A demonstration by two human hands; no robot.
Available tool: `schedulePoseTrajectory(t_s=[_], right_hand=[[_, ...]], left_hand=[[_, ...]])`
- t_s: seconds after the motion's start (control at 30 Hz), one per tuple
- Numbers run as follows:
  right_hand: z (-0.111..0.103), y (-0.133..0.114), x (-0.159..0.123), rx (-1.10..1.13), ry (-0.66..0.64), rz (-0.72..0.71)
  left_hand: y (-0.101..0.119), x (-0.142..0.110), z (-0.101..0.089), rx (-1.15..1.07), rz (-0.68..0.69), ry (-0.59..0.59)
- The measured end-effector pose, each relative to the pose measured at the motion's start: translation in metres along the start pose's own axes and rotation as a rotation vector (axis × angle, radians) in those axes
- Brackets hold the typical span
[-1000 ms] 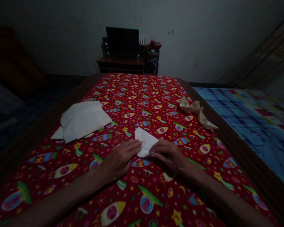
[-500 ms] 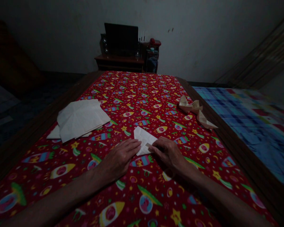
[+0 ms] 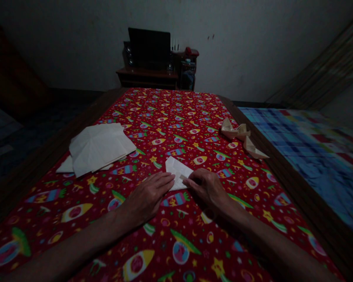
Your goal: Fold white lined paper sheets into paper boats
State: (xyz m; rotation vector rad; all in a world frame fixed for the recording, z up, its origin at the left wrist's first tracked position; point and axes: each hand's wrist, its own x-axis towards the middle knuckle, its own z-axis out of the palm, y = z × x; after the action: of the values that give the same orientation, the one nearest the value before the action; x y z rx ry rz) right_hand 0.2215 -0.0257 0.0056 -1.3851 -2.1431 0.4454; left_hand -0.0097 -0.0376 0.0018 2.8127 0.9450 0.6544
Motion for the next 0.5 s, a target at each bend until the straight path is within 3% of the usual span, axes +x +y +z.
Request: schedulePoseTrajectory(t_s=[0.5], right_hand=[[0.0013, 0.0026, 0.0003, -0.032, 0.018, -0.032]], left_hand=[[0.0029, 0.0015, -0.0039, -0.001, -0.02, -0.063]])
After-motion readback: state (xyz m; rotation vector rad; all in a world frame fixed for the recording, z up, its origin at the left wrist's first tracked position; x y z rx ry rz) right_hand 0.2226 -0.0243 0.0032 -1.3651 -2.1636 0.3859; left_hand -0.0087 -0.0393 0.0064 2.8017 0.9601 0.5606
